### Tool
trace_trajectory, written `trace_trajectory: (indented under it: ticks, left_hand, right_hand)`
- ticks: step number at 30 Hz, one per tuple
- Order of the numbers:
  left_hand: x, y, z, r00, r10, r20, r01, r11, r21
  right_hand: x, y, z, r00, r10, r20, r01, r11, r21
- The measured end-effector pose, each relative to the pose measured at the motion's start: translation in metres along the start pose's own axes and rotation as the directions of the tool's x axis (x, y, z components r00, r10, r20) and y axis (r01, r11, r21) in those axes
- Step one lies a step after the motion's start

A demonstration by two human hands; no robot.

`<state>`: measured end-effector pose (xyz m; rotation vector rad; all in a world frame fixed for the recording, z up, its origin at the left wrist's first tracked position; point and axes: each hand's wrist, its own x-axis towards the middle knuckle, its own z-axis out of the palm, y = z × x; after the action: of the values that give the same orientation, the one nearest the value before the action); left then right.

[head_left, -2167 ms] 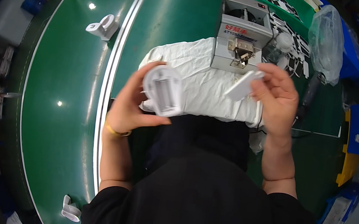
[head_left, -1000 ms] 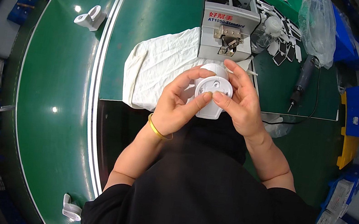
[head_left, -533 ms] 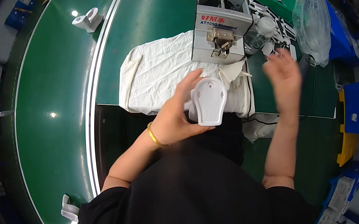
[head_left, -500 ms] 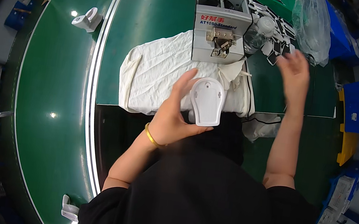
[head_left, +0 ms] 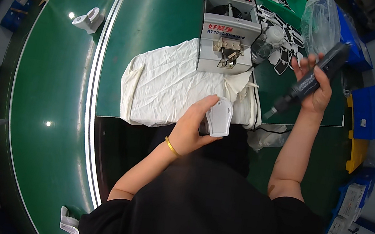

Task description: Assembling electronic housings with a power screwdriver and organizing component crates in a factory environment.

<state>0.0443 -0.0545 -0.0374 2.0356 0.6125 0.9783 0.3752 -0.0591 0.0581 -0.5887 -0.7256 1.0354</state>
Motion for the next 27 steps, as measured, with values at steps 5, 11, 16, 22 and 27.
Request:
trace_trajectory:
  ticks: [5, 11, 16, 22, 27]
  left_hand:
    - [-0.001, -0.001, -0.001, 0.998, 0.027, 0.052, -0.029, 0.998, 0.048]
    - [-0.001, -0.004, 0.000, 0.998, 0.047, 0.040, -0.048, 0.998, 0.037]
    - [-0.001, -0.004, -0.002, 0.998, 0.029, 0.060, -0.029, 1.000, -0.011]
    - [-0.002, -0.005, 0.004, 0.999, 0.036, 0.013, -0.037, 0.999, 0.024]
    - [-0.003, -0.005, 0.006, 1.000, 0.028, 0.001, -0.028, 0.999, 0.038]
  right_hand:
    - [0.036, 0.031, 0.101, 0.934, -0.336, 0.125, 0.358, 0.894, -0.271]
    - [0.053, 0.066, 0.149, 0.875, -0.347, 0.337, 0.482, 0.687, -0.544]
    - [0.050, 0.035, 0.169, 0.937, 0.086, 0.338, 0.151, 0.773, -0.617]
    - [0.049, 0.067, 0.181, 0.984, -0.126, 0.126, 0.175, 0.816, -0.551]
    - [0.023, 0.073, 0.168, 0.953, -0.205, 0.221, 0.294, 0.795, -0.531]
